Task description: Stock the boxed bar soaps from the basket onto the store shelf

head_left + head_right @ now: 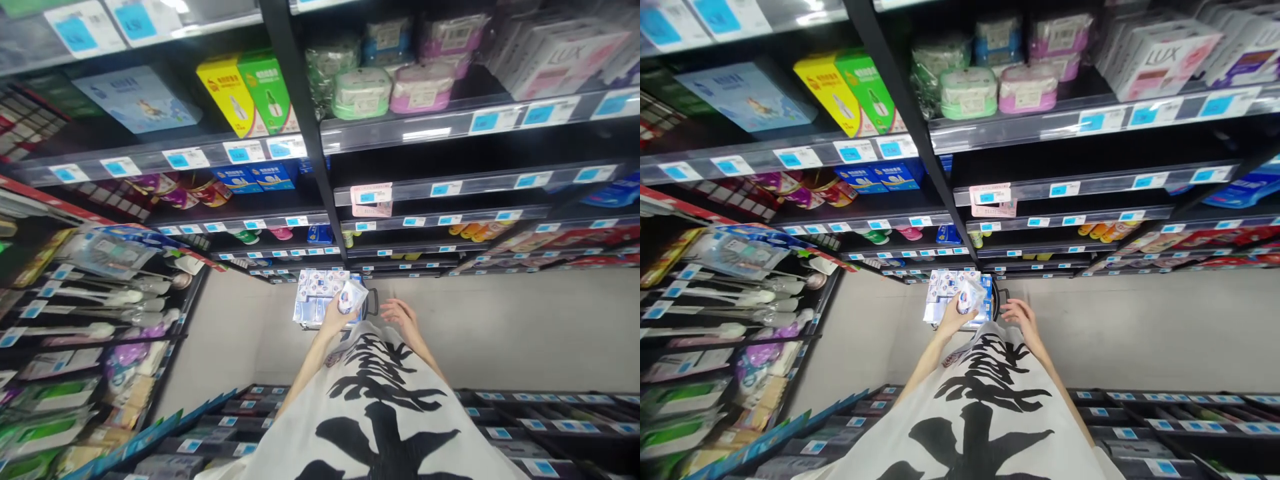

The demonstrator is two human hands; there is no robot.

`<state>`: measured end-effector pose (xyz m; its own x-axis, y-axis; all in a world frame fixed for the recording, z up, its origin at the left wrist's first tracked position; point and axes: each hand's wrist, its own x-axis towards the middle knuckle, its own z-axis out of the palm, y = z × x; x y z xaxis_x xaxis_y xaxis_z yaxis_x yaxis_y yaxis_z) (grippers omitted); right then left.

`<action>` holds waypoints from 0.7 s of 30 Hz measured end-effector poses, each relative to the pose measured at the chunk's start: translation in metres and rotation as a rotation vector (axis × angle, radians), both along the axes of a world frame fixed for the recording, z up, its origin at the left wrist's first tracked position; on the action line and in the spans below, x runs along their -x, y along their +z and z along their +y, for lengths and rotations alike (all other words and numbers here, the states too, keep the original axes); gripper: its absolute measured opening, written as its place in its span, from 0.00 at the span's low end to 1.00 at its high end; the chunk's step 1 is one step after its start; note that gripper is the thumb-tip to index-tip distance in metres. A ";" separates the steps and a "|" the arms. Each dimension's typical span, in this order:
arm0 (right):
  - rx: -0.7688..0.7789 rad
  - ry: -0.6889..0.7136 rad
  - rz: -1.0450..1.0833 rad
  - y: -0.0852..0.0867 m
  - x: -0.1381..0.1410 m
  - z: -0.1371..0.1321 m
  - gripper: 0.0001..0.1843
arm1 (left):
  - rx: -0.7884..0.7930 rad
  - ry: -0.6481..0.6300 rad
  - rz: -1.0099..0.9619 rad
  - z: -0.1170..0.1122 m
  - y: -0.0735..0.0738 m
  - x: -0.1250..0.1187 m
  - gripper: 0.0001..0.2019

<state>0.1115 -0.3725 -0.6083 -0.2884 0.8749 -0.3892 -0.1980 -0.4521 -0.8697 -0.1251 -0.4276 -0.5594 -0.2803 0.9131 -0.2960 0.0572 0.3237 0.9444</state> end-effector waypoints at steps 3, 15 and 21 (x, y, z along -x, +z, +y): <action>0.005 0.098 -0.001 0.001 -0.006 -0.005 0.26 | -0.021 -0.134 0.274 0.000 -0.006 -0.013 0.33; -0.231 0.088 -0.175 -0.028 -0.089 -0.034 0.24 | 0.035 -0.445 0.269 -0.012 -0.043 -0.106 0.39; -0.096 0.053 -0.160 -0.058 -0.143 -0.032 0.33 | 0.178 -0.511 0.278 0.004 -0.079 -0.157 0.33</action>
<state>0.2547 -0.4045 -0.6667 -0.2760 0.8955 -0.3491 -0.0314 -0.3714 -0.9279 0.0321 -0.4238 -0.6388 0.0916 0.8959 -0.4347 0.4835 0.3416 0.8059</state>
